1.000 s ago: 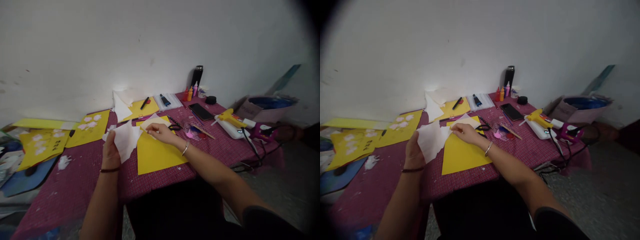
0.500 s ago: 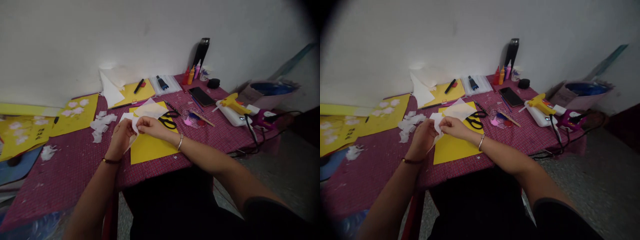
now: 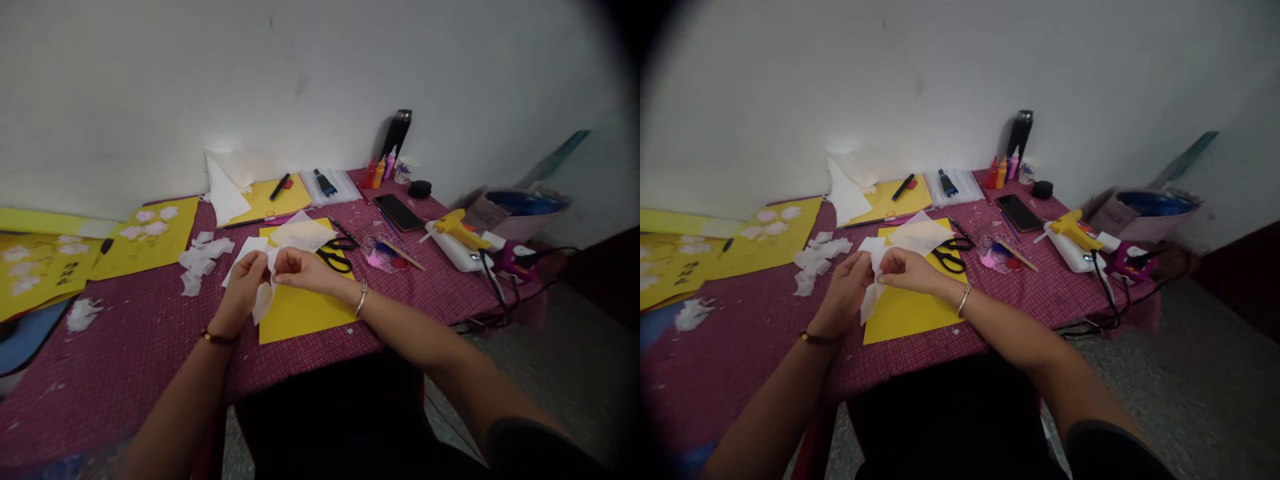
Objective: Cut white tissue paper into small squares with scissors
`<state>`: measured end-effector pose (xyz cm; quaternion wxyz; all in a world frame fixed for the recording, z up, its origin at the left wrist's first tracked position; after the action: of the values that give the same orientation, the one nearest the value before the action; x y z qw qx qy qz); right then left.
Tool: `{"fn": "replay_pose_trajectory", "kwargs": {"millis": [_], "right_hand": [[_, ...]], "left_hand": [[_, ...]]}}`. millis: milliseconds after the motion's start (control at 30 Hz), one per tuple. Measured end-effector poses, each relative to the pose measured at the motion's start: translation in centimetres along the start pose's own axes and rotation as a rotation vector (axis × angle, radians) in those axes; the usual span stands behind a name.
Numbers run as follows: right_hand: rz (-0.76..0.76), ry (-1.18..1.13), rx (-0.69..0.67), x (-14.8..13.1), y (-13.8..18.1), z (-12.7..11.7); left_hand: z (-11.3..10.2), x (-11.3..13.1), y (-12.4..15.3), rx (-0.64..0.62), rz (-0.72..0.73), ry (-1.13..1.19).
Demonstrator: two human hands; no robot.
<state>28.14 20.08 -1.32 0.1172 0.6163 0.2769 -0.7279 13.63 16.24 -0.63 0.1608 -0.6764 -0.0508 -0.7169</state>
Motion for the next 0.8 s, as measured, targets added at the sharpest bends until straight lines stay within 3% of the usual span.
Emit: {"fn": "replay_pose_trajectory", "kwargs": {"millis": [267,567,800], "right_hand": [[-0.038,0.085,0.021,-0.7,0.4,-0.1],[-0.051,0.248,0.009,-2.9,0.9,-0.9],[-0.085,0.257,-0.016,-2.3,0.8,-0.9]], "left_hand": [[0.2,1.2,1.0,-0.111,0.083,0.01],[0.2,1.1,1.2,-0.092,0.218,-0.155],[0.1,1.5,1.5,-0.028,0.293,-0.26]]}}
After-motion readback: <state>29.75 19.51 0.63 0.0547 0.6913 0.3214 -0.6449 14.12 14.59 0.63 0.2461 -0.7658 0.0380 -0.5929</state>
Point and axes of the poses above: each hand's wrist, its own y-axis away from the middle knuckle, its own z-axis out of the palm, x = y × z, the point moved 2 cm from there along -y, towards the middle knuckle, and after that the axes turned 12 degrees about x, right-handed, at the moved point
